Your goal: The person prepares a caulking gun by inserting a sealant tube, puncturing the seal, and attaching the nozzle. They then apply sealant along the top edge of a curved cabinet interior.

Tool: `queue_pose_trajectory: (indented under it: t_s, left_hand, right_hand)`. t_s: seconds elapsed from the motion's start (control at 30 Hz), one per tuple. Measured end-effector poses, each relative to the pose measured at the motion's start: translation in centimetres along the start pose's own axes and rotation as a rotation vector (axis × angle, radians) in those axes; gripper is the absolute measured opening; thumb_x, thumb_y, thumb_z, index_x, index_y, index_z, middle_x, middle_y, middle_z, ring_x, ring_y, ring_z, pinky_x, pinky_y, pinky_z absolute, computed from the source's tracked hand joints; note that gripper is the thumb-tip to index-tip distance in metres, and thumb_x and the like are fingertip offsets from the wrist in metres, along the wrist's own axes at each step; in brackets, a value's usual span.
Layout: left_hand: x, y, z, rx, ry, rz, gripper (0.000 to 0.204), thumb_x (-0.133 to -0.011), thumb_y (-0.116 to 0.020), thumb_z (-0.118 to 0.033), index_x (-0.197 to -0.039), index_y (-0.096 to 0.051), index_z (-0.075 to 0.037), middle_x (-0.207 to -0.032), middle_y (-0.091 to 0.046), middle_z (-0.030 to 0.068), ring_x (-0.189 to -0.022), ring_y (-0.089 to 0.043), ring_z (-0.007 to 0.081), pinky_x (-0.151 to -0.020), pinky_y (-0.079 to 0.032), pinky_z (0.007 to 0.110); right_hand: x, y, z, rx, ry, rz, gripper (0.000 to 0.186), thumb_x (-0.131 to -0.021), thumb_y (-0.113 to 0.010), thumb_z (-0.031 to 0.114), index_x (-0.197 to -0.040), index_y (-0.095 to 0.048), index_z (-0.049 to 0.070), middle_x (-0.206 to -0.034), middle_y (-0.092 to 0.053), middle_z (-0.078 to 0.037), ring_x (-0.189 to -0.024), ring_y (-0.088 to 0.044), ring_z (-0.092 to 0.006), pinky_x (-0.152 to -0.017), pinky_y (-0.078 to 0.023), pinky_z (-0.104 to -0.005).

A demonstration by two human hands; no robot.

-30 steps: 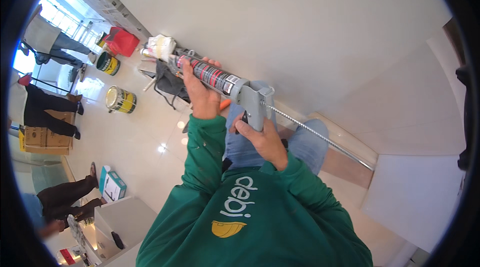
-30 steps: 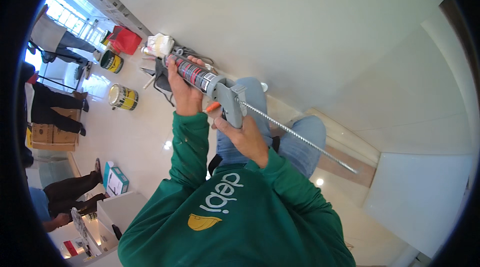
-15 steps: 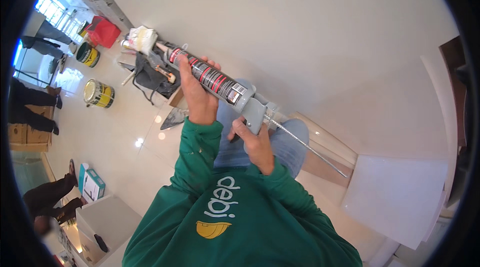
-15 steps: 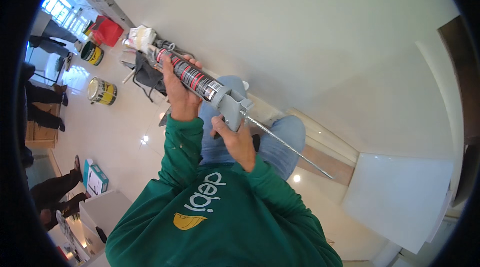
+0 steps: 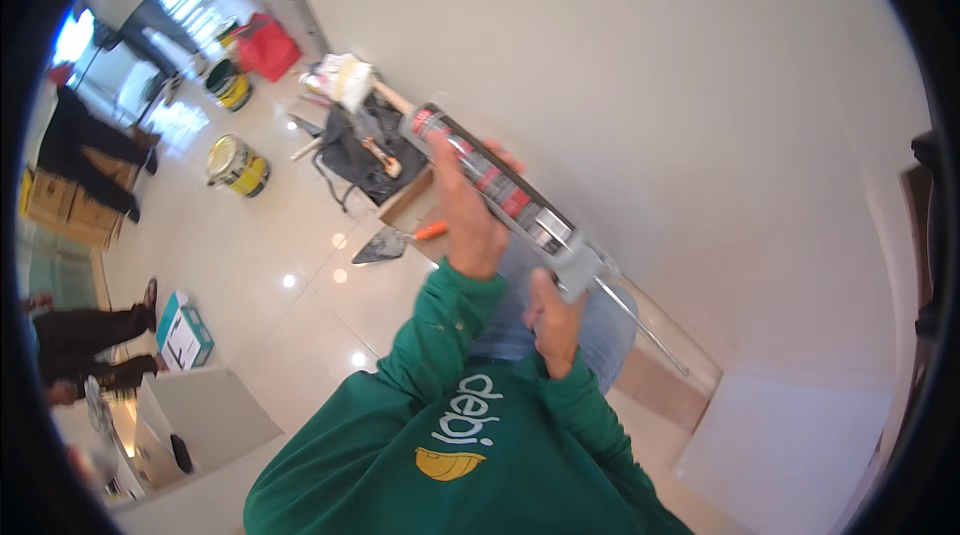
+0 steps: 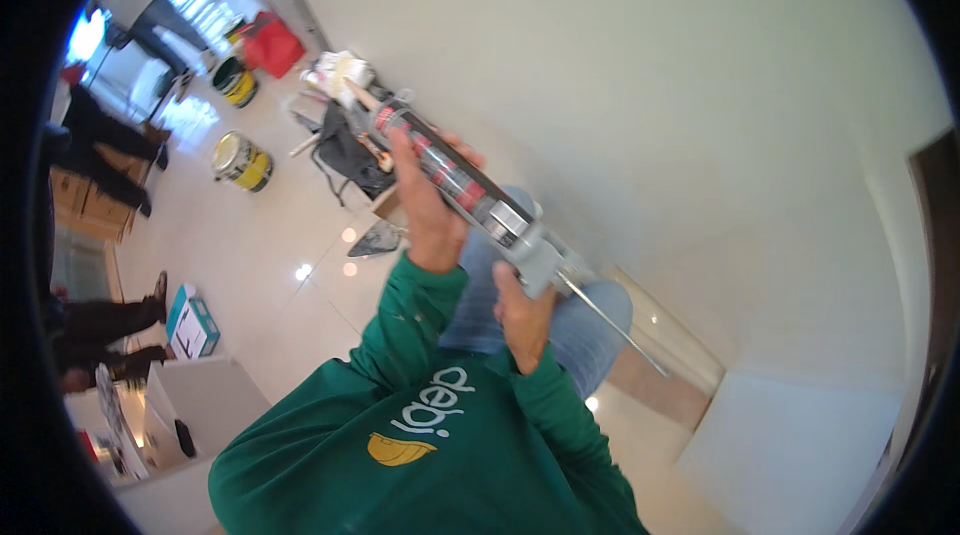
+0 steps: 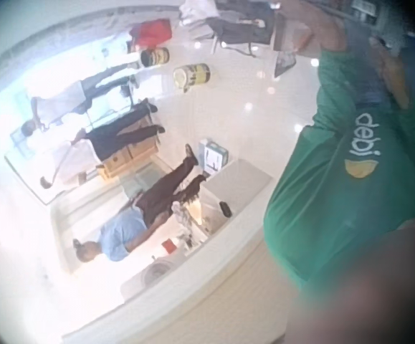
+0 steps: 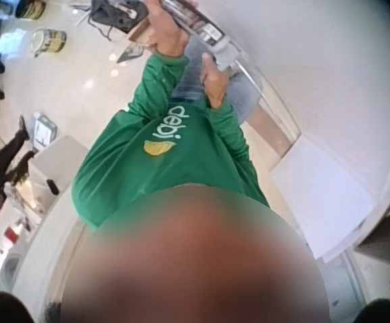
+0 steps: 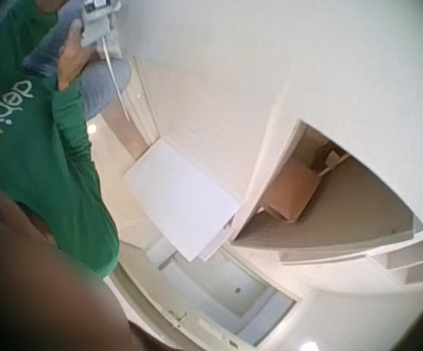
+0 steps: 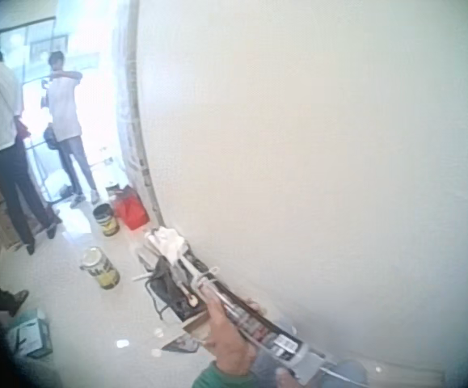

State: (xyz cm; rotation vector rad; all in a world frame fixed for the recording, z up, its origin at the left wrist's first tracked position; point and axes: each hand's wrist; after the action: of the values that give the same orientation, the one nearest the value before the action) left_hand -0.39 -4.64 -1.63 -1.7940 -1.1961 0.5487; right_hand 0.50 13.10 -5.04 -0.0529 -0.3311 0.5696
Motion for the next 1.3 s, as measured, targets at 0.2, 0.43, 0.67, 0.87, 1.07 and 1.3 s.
queue_pose_trajectory:
  t_s: [0.2,0.43,0.67,0.87,1.07,1.3]
  left_hand:
    - [3.3,-2.2,-0.2,0.046,0.065,0.04,0.062,-0.108,-0.048,-0.065,-0.103,-0.06,-0.005,-0.084,-0.067,0.0082,-0.072,-0.07,0.0194,-0.067,-0.062,0.036]
    - [9.0,-4.6,0.6,-0.084,0.129,0.285,0.056,-0.111,-0.044,-0.061,-0.128,-0.049,-0.008,-0.101,-0.064,0.0087,-0.088,-0.07,0.0198,-0.075,-0.064,0.04]
    - [17.4,-11.2,2.1,0.073,0.486,0.504,0.053,-0.111,-0.053,-0.054,-0.12,-0.059,-0.001,-0.111,-0.067,0.0109,-0.098,-0.071,0.0231,-0.094,-0.059,0.044]
    - [23.9,-21.9,6.3,-0.231,0.613,1.344,0.05,-0.11,-0.062,-0.038,-0.141,-0.051,-0.001,-0.131,-0.064,0.0177,-0.123,-0.063,0.0245,-0.106,-0.05,0.044]
    - [20.5,-33.6,12.8,-0.651,-0.724,1.641,0.04,-0.095,-0.075,-0.02,-0.125,-0.06,0.002,-0.119,-0.062,0.023,-0.114,-0.059,0.0416,-0.1,-0.047,0.046]
    - [13.6,-40.8,18.7,-1.257,-0.92,1.435,0.047,-0.099,-0.068,-0.041,-0.116,-0.061,0.002,-0.12,-0.063,0.0217,-0.112,-0.059,0.0405,-0.1,-0.046,0.051]
  right_hand:
    - [2.3,0.9,-1.1,-0.409,0.154,0.131,0.03,-0.101,-0.065,0.03,-0.092,-0.061,0.002,-0.072,-0.058,-0.007,-0.067,-0.06,-0.0191,-0.06,-0.05,-0.0352]
    - [5.6,5.5,-1.8,-0.454,0.212,0.234,0.04,-0.103,-0.058,0.034,-0.08,-0.051,0.002,-0.077,-0.054,-0.01,-0.072,-0.055,-0.0217,-0.073,-0.051,-0.038]
    - [14.5,8.9,1.0,-0.4,0.364,-0.056,0.046,-0.102,-0.063,0.046,-0.091,-0.063,0.002,-0.088,-0.068,-0.017,-0.094,-0.067,-0.0317,-0.089,-0.055,-0.044]
    - [19.2,16.0,6.7,-0.376,0.895,-0.503,0.044,-0.103,-0.056,0.041,-0.085,-0.058,0.001,-0.074,-0.064,-0.017,-0.071,-0.067,-0.032,-0.08,-0.061,-0.0524]
    - [22.6,28.2,22.6,0.231,0.873,-0.988,0.041,-0.1,-0.062,0.039,-0.091,-0.062,-0.001,-0.07,-0.064,-0.014,-0.066,-0.066,-0.0224,-0.067,-0.056,-0.0365]
    - [2.0,38.4,46.0,0.273,0.685,-0.622,0.041,-0.099,-0.073,0.041,-0.106,-0.068,0.001,-0.09,-0.074,-0.014,-0.083,-0.071,-0.021,-0.076,-0.056,-0.035]
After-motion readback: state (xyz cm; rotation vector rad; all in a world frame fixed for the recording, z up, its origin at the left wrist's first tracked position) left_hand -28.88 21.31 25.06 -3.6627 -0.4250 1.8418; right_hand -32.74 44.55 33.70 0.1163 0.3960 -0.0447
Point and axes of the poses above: each hand's wrist, its own x-axis away from the middle knuckle, its own y-axis out of the back of the hand, z = x × y
